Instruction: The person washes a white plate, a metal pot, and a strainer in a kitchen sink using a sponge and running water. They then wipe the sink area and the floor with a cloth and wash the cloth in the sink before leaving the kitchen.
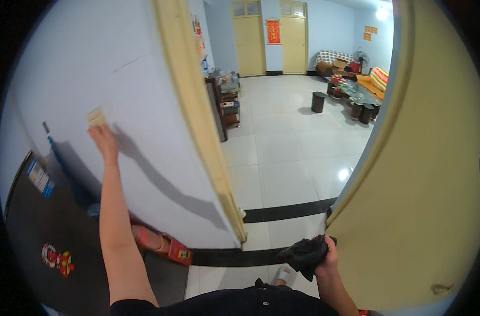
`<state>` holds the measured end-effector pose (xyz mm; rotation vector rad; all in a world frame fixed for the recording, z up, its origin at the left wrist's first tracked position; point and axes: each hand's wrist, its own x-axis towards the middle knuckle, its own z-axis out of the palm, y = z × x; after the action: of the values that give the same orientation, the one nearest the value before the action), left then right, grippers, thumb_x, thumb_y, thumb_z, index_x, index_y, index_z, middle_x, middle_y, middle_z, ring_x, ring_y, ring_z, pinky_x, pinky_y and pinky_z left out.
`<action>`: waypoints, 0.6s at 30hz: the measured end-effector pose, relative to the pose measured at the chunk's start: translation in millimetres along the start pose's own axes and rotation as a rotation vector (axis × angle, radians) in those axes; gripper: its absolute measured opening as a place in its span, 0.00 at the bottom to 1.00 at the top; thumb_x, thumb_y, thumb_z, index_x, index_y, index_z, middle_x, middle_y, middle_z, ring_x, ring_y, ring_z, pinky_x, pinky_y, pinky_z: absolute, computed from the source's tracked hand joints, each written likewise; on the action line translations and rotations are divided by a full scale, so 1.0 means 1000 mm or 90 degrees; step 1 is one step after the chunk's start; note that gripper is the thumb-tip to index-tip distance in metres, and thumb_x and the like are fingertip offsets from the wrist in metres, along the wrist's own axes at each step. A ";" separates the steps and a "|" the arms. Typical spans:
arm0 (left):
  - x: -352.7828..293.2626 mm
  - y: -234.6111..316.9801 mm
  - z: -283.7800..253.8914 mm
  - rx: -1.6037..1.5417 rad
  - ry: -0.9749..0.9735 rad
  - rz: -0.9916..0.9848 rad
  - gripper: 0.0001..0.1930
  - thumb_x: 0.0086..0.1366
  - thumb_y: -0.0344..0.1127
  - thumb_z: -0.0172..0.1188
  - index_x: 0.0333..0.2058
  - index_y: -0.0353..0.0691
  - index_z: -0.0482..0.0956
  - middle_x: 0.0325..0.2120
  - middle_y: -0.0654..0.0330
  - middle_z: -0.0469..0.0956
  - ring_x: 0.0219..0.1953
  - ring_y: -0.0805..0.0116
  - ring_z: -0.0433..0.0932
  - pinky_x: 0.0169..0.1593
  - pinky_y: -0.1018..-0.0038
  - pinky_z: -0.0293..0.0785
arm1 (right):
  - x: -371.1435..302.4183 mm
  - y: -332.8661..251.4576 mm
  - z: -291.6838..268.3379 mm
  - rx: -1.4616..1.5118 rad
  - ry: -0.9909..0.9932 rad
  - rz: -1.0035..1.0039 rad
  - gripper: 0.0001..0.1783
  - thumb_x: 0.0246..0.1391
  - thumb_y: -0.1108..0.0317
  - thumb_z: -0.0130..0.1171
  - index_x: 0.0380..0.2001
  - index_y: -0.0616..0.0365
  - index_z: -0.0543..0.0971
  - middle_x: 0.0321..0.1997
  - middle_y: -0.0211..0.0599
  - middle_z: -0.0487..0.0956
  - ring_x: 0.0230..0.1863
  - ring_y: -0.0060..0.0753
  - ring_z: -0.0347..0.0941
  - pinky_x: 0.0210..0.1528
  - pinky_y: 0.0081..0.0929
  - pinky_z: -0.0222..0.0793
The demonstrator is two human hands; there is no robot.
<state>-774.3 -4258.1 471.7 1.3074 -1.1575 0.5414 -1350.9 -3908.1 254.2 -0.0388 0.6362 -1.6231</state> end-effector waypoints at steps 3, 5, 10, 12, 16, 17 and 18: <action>0.009 -0.035 0.021 0.007 0.153 0.014 0.33 0.65 0.46 0.41 0.57 0.22 0.46 0.60 0.37 0.43 0.64 0.45 0.41 0.65 0.63 0.34 | 0.052 -0.042 0.014 -0.012 0.030 0.002 0.16 0.55 0.55 0.46 0.30 0.59 0.73 0.31 0.39 0.75 0.37 0.40 0.72 0.44 0.37 0.68; 0.001 -0.032 0.030 0.047 0.186 -0.052 0.35 0.65 0.48 0.40 0.58 0.23 0.45 0.61 0.38 0.41 0.64 0.47 0.40 0.65 0.62 0.36 | 0.093 -0.072 0.000 -0.062 0.039 -0.041 0.14 0.55 0.57 0.46 0.30 0.57 0.72 0.30 0.36 0.73 0.35 0.35 0.70 0.41 0.33 0.67; -0.021 -0.023 0.031 0.130 0.281 -0.047 0.34 0.65 0.50 0.41 0.59 0.28 0.44 0.61 0.40 0.43 0.64 0.49 0.42 0.63 0.61 0.41 | 0.204 -0.130 -0.065 -0.132 0.002 -0.064 0.17 0.50 0.53 0.53 0.32 0.58 0.73 0.33 0.39 0.74 0.39 0.39 0.70 0.46 0.40 0.66; -0.048 -0.016 0.024 0.161 0.305 -0.020 0.34 0.65 0.51 0.41 0.59 0.30 0.44 0.61 0.41 0.43 0.64 0.49 0.43 0.63 0.60 0.43 | 0.238 -0.139 -0.070 -0.136 0.027 -0.051 0.19 0.48 0.52 0.55 0.33 0.58 0.73 0.34 0.40 0.74 0.40 0.41 0.70 0.48 0.43 0.66; -0.183 0.013 0.045 0.164 0.235 -0.023 0.34 0.64 0.52 0.42 0.60 0.34 0.43 0.60 0.42 0.45 0.63 0.50 0.45 0.61 0.59 0.47 | 0.275 -0.145 -0.027 -0.061 0.089 0.034 0.18 0.47 0.53 0.57 0.33 0.57 0.73 0.34 0.40 0.74 0.41 0.42 0.70 0.48 0.44 0.66; -0.230 0.020 0.062 0.142 0.167 -0.059 0.34 0.64 0.52 0.42 0.60 0.35 0.43 0.60 0.43 0.45 0.63 0.51 0.45 0.61 0.58 0.48 | 0.297 -0.146 -0.041 -0.052 0.046 0.017 0.19 0.47 0.53 0.56 0.35 0.58 0.73 0.36 0.40 0.75 0.42 0.43 0.70 0.49 0.44 0.66; -0.282 0.027 0.075 0.128 0.079 -0.118 0.34 0.64 0.53 0.42 0.60 0.36 0.43 0.60 0.43 0.45 0.63 0.51 0.45 0.60 0.58 0.49 | 0.312 -0.149 -0.039 -0.049 0.049 0.044 0.19 0.47 0.53 0.56 0.35 0.58 0.73 0.37 0.40 0.75 0.43 0.43 0.70 0.50 0.44 0.65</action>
<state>-932.5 -4241.7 224.9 1.5138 -0.8873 0.6047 -1554.6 -4180.4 179.0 -0.0111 0.7518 -1.5388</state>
